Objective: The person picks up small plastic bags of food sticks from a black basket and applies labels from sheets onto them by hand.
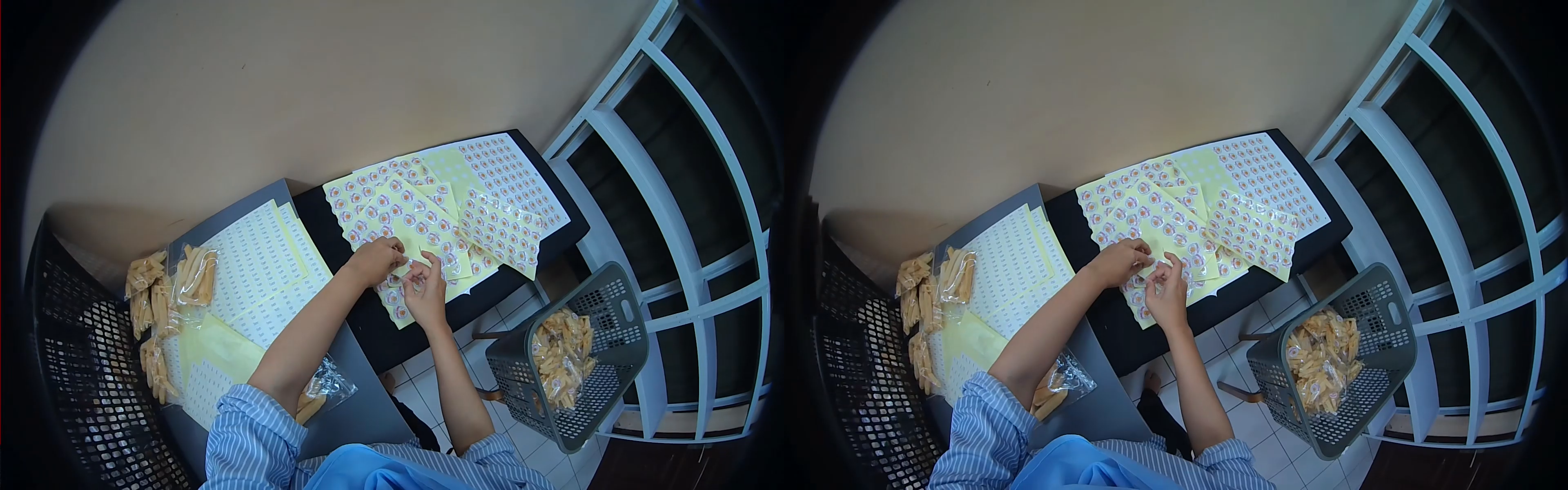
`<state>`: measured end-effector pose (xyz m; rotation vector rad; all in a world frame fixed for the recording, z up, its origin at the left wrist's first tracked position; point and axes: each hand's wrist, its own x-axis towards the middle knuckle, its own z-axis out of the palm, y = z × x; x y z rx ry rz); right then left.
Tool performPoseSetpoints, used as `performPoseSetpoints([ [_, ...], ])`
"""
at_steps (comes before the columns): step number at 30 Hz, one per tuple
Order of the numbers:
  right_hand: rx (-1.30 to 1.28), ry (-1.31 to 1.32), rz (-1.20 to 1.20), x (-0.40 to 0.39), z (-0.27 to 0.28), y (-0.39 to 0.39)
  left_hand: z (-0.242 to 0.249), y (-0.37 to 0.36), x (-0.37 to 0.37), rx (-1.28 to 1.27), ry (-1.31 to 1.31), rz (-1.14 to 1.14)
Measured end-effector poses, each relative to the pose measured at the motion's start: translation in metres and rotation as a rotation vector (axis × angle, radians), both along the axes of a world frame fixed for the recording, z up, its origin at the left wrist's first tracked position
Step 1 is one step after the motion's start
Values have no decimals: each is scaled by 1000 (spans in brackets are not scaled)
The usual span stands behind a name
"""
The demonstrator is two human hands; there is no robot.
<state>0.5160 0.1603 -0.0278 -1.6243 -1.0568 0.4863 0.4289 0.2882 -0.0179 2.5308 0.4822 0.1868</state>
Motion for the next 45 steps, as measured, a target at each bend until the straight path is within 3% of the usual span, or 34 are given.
performPoseSetpoints([
  [5,65,84,-13,5,-11,1,-1,-2,-1,1,3,22],
  [8,185,264,-47,11,-15,4,-10,0,2,119,20,11],
  [11,308,582,-187,11,7,-3,-2,4,3,4,106,-23],
  [14,369,561,-230,8,27,-24,37,1,-11,-170,-222,22],
  [16,387,560,-232,-5,42,-39,68,-10,-37,-3,-403,102],
  [18,470,561,-176,-23,52,-56,105,-32,-77,-110,-458,216],
  [21,409,546,-140,-50,61,-83,134,-71,-157,-206,-339,465],
  [24,368,562,-104,-82,73,-98,127,-113,-233,-253,-237,735],
  [27,198,499,37,-124,91,-106,115,-156,-272,-182,-242,781],
  [31,130,162,160,-168,97,-103,101,-187,-274,-27,-188,706],
  [34,91,170,233,-181,91,-101,92,-194,-270,-147,-152,767],
  [36,84,183,250,-184,92,-102,99,-198,-269,-416,-156,776],
  [40,93,204,383,-183,95,-102,83,-203,-271,-338,-289,688],
  [41,89,234,418,-183,99,-101,82,-203,-270,-624,-344,684],
  [42,92,233,425,-182,103,-99,75,-205,-267,-620,-347,689],
  [44,160,-49,498,-180,111,-94,63,-211,-258,-1067,-838,657],
  [45,177,-99,511,-180,115,-91,64,-212,-255,-1029,-838,652],
])
